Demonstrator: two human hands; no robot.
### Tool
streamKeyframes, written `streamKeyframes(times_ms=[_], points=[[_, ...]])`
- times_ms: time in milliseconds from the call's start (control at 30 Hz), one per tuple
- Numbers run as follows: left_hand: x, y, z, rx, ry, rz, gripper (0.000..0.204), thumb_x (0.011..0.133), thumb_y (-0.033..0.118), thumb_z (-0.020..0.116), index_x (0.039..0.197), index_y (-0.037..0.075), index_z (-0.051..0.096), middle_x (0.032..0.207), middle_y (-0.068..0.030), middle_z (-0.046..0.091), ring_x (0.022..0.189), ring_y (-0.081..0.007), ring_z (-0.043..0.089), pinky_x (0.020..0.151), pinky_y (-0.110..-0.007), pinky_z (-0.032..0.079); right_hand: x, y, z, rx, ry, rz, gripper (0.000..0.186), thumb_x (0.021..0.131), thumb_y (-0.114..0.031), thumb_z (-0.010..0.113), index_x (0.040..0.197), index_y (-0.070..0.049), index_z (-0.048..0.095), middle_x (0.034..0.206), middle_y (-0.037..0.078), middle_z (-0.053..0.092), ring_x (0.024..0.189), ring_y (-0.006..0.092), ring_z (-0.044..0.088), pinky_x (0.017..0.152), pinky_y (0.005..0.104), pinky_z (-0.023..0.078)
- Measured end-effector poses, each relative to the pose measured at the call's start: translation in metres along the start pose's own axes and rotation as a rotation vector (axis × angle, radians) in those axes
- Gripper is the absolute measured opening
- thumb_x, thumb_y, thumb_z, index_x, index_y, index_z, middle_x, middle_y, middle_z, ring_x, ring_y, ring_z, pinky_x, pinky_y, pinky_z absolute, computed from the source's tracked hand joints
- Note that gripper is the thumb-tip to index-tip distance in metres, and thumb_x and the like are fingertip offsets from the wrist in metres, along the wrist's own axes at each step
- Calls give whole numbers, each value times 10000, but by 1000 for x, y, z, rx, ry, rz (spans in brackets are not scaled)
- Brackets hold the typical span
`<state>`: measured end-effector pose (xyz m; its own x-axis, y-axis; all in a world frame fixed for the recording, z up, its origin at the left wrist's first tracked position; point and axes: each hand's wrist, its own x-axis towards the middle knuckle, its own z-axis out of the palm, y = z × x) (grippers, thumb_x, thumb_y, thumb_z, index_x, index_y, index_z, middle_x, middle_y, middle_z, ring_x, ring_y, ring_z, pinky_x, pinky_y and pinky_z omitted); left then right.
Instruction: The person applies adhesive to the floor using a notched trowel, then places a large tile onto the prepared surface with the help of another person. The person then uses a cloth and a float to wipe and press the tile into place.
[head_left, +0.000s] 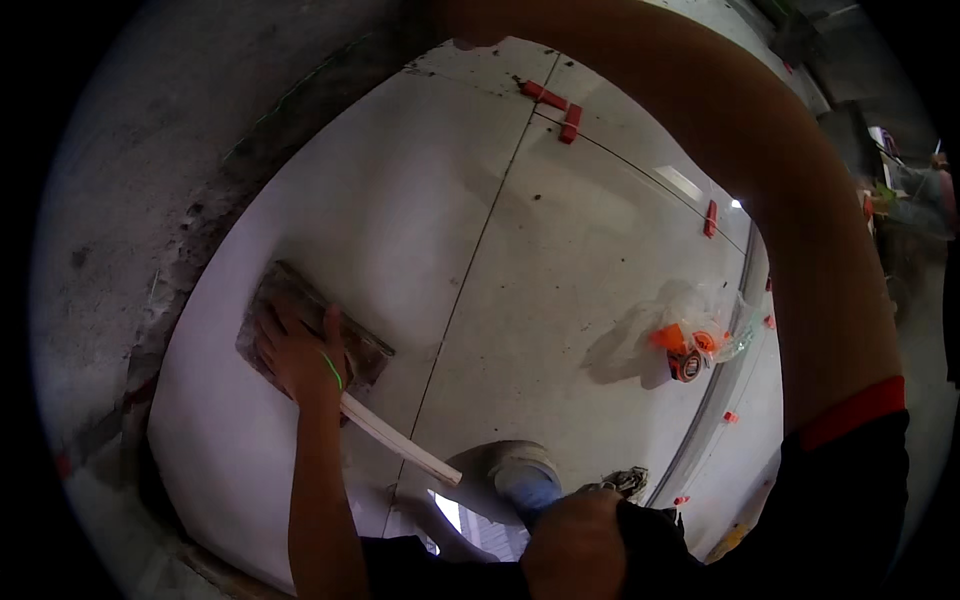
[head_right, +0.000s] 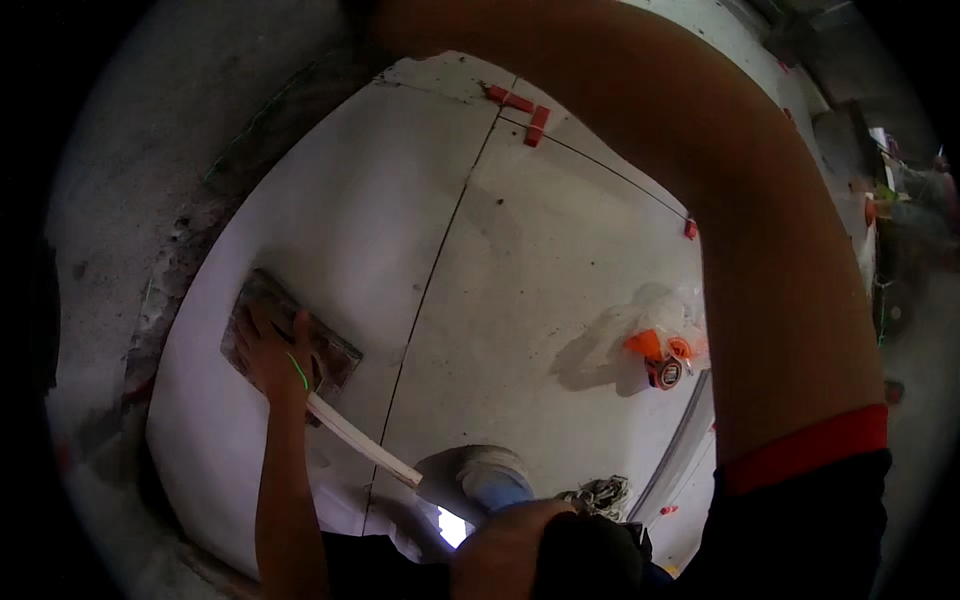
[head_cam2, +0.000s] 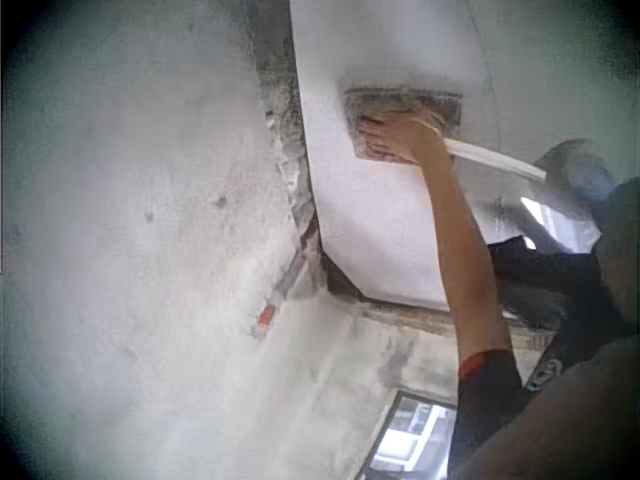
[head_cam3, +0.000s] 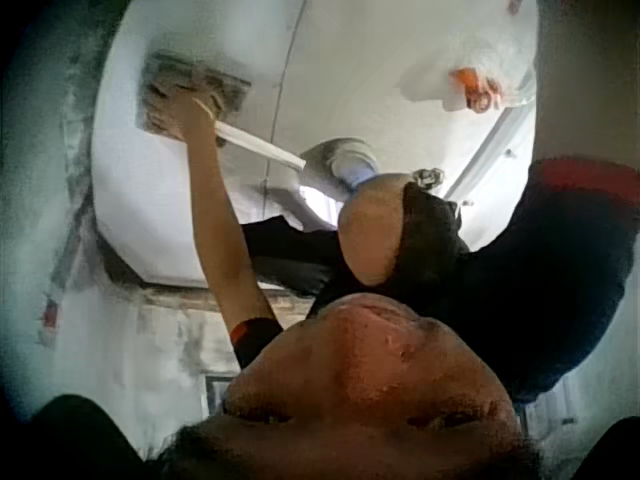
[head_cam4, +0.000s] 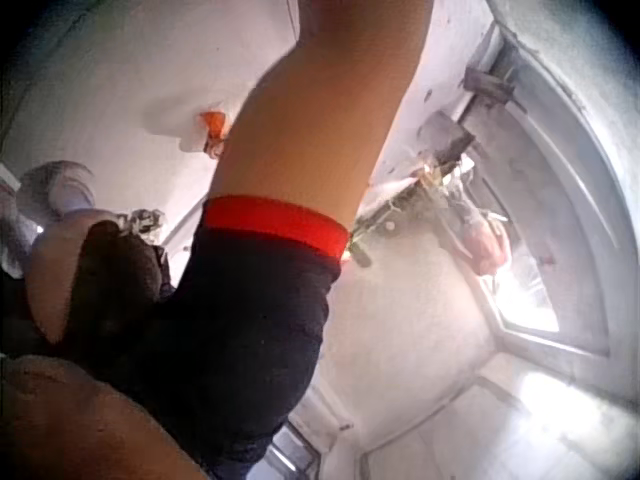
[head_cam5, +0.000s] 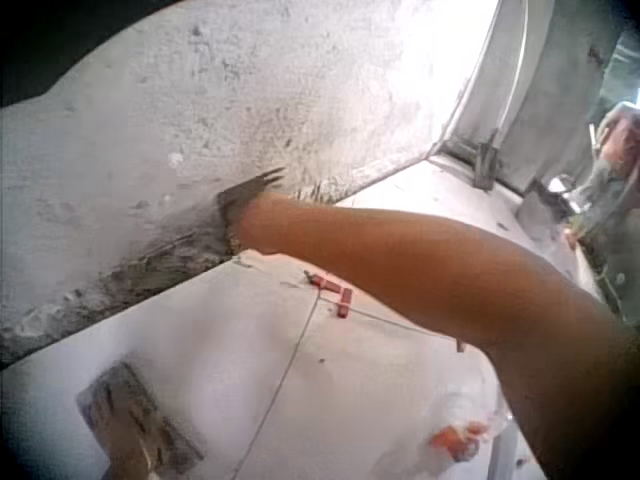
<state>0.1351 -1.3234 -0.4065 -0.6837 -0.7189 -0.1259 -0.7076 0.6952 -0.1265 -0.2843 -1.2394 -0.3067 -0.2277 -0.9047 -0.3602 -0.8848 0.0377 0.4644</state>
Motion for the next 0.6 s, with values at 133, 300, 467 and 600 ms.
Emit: streamKeyframes(times_ms=[133, 300, 467, 600], points=[[2, 10, -2, 19, 18, -20, 819, 918, 616, 500, 1474, 46, 308, 1505, -232, 308, 1399, -387, 287, 1145, -489, 252, 9, -35, 15, 99, 39, 137, 218, 828, -142, 659, 1024, -89, 738, 1082, 82, 705, 996, 280, 676, 737, 448, 560], [3, 19, -13, -39, 2, -29, 833, 917, 600, 514, 1481, 29, 289, 1511, -232, 302, 1406, -379, 278, 1151, -472, 256, -19, -33, 51, 147, 47, 220, 228, 850, -135, 639, 1054, -83, 727, 1077, 106, 700, 1025, 282, 671, 779, 434, 565], [4, 6, -9, -24, -25, -48, 846, 913, 596, 526, 1483, 16, 293, 1516, -250, 289, 1411, -389, 267, 1158, -471, 244, -41, -32, 46, 119, -96, 170, 123, 869, -120, 595, 973, -113, 660, 985, 78, 682, 935, 264, 676, 744, 404, 546], [4, 10, -6, -78, 27, 32, 866, 916, 617, 507, 1487, 6, 284, 1510, -271, 286, 1405, -418, 260, 1156, -491, 238, -74, -47, 86, 250, -1, 312, 178, 941, -104, 492, 1096, -143, 570, 1094, 98, 654, 1062, 278, 636, 881, 394, 543]])
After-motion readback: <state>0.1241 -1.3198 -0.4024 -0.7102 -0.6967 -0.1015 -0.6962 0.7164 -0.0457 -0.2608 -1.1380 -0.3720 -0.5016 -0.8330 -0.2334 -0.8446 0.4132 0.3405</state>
